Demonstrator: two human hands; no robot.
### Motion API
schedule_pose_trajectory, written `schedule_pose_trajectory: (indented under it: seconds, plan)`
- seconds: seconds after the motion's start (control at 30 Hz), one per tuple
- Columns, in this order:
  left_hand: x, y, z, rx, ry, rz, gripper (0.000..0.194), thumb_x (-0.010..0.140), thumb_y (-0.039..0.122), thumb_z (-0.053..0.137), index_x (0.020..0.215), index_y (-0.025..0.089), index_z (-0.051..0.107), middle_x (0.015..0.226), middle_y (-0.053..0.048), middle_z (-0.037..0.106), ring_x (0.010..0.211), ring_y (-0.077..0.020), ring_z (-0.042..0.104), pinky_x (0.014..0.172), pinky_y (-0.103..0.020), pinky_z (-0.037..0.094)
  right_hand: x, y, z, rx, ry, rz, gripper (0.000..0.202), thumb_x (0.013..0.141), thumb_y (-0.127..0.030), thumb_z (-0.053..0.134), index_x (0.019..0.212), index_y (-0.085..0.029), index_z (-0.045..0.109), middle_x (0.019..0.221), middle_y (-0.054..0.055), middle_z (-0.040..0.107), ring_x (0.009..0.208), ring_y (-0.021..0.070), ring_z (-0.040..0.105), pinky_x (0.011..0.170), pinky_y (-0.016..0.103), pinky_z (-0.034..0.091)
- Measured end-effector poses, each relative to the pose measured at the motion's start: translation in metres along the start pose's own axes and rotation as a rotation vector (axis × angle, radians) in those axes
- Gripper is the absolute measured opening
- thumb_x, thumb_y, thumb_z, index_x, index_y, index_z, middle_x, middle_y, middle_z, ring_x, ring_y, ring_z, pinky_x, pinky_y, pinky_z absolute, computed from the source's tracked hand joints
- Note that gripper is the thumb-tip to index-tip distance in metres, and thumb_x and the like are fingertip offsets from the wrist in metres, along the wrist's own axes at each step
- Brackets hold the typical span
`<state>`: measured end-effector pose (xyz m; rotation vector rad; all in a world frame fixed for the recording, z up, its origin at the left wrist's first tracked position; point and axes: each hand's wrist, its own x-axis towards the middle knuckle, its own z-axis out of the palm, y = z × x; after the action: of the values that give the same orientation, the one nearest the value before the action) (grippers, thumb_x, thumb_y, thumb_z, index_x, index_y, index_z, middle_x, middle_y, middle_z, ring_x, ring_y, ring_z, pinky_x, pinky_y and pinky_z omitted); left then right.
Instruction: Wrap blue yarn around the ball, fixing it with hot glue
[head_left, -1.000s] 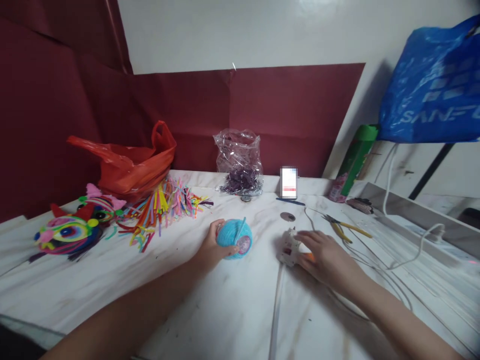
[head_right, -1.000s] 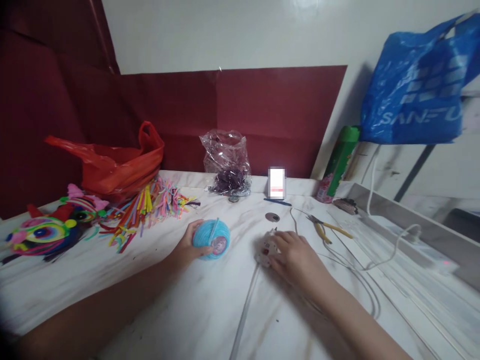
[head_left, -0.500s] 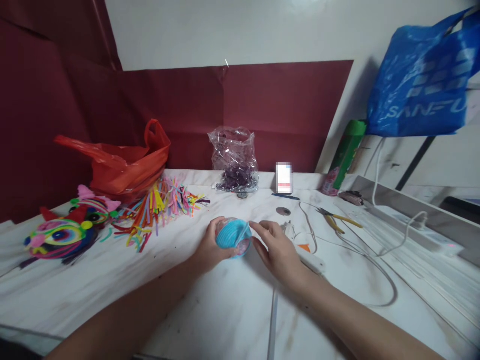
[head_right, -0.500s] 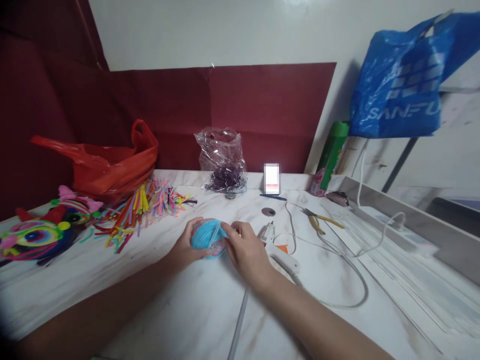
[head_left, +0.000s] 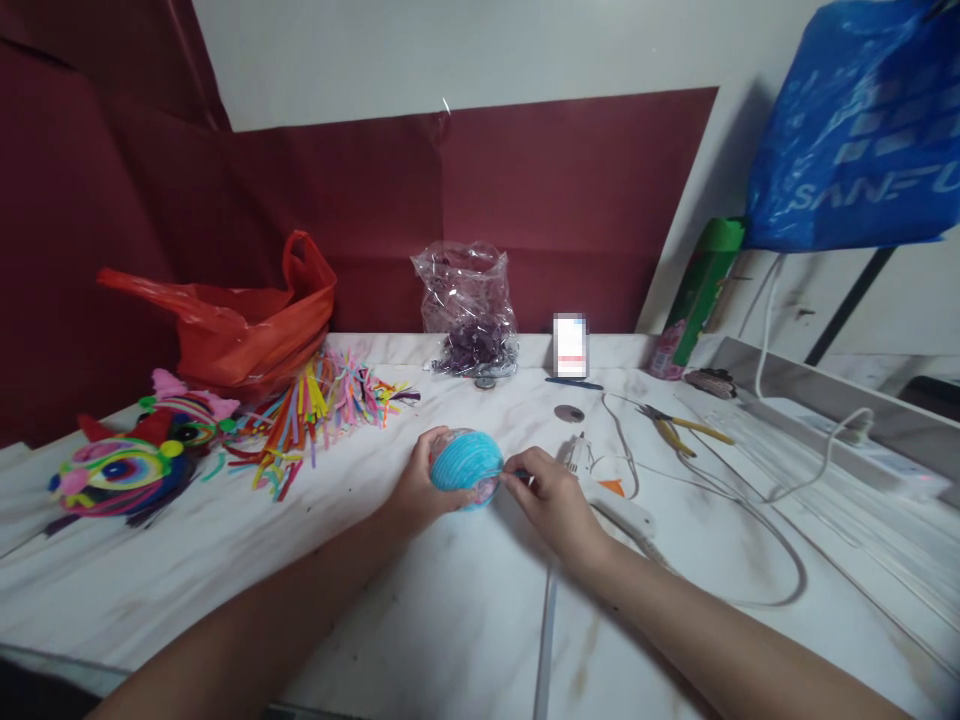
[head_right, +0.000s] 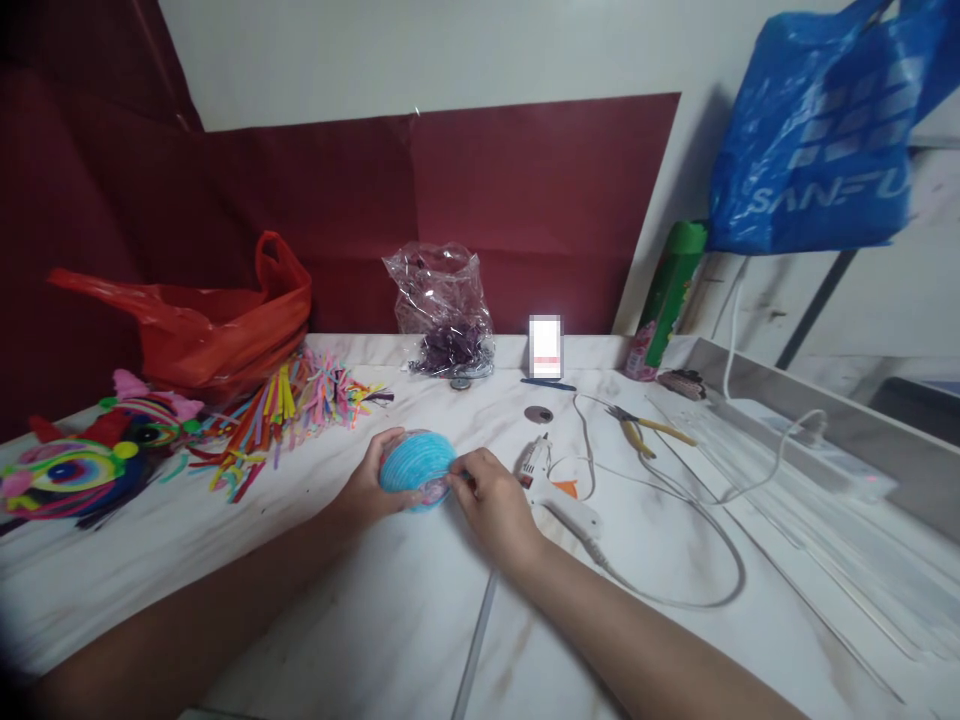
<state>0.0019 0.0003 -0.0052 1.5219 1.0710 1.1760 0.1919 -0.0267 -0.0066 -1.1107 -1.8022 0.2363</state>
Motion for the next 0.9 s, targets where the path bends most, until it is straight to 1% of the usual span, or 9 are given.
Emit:
schedule_pose_trajectory:
  seconds: [0.1,0.17,0.23,0.3,0.4,0.5,0.63,0.8,0.9]
  plan:
    - [0.001,-0.004,0.000,-0.004,0.003,0.018,0.093,0.044,0.026,0.084,0.123,0.020,0.035,0.126,-0.013,0.048,0.113,-0.0293,0.051,0.087,-0.039,0.047,0.001,-0.001,0.006,0.118,-0.023,0.146,0.009,0.082,-0.027,0.057,0.075,-0.021,0.059,0.070,0.001,0.063,0.060,0.0149,0.056,0.058,0.026,0.045]
    - [0.002,-0.005,0.000,0.000,0.013,0.021,0.093,0.044,0.026,0.084,0.123,0.021,0.036,0.125,-0.013,0.049,0.115,-0.0299,0.050,0.089,-0.040,0.046,0.001,-0.001,0.010,0.220,-0.050,0.264,0.011,0.080,-0.030,0.057,0.072,-0.021,0.057,0.063,-0.001,0.060,0.055,0.0140,0.054,0.055,0.026,0.044]
    - [0.001,-0.003,0.000,0.005,0.020,0.009,0.093,0.043,0.026,0.085,0.123,0.021,0.038,0.125,-0.013,0.050,0.116,-0.0311,0.049,0.091,-0.041,0.045,0.001,0.000,0.013,0.309,-0.074,0.368,0.012,0.078,-0.030,0.057,0.070,-0.021,0.056,0.058,-0.003,0.058,0.052,0.0135,0.053,0.052,0.025,0.044]
    - [0.000,0.000,0.000,0.006,0.020,0.000,0.094,0.042,0.026,0.085,0.123,0.020,0.039,0.126,-0.013,0.049,0.118,-0.0319,0.048,0.092,-0.041,0.045,0.000,0.001,0.015,0.369,-0.081,0.425,0.010,0.076,-0.029,0.056,0.069,-0.021,0.056,0.059,-0.002,0.058,0.053,0.0136,0.054,0.051,0.025,0.045]
    - [0.000,0.002,-0.001,0.006,0.002,-0.005,0.094,0.042,0.028,0.086,0.124,0.021,0.038,0.127,-0.013,0.049,0.117,-0.0316,0.049,0.091,-0.041,0.046,0.000,0.001,0.017,0.406,-0.077,0.442,0.010,0.075,-0.028,0.056,0.068,-0.021,0.055,0.061,-0.001,0.060,0.055,0.0138,0.055,0.053,0.025,0.046]
    - [0.002,-0.003,-0.002,0.004,-0.003,0.014,0.095,0.042,0.029,0.085,0.124,0.021,0.038,0.127,-0.014,0.048,0.116,-0.0310,0.050,0.090,-0.040,0.046,0.000,0.001,0.018,0.413,-0.077,0.445,0.011,0.075,-0.029,0.057,0.068,-0.021,0.055,0.061,-0.002,0.060,0.055,0.0136,0.055,0.054,0.026,0.047]
    - [0.004,-0.008,-0.003,-0.015,-0.021,0.054,0.087,0.049,0.032,0.083,0.122,0.020,0.037,0.124,-0.014,0.051,0.111,-0.0302,0.053,0.087,-0.039,0.047,0.000,0.002,0.018,0.409,-0.073,0.448,0.009,0.074,-0.028,0.057,0.068,-0.021,0.055,0.061,-0.002,0.061,0.055,0.0139,0.056,0.054,0.026,0.047]
    - [0.005,-0.004,-0.003,-0.001,-0.036,0.036,0.083,0.048,0.032,0.082,0.117,0.021,0.038,0.120,-0.013,0.053,0.105,-0.0292,0.055,0.082,-0.037,0.047,0.000,0.000,0.018,0.374,-0.067,0.454,0.010,0.074,-0.028,0.058,0.068,-0.021,0.055,0.058,-0.002,0.060,0.054,0.0139,0.056,0.055,0.026,0.046]
    - [0.005,-0.003,-0.003,-0.005,-0.026,0.034,0.084,0.048,0.034,0.082,0.117,0.021,0.037,0.120,-0.013,0.052,0.107,-0.0286,0.054,0.084,-0.036,0.046,0.001,-0.004,0.016,0.354,-0.063,0.444,0.011,0.074,-0.029,0.057,0.067,-0.021,0.056,0.058,-0.002,0.060,0.055,0.0143,0.056,0.054,0.026,0.045]
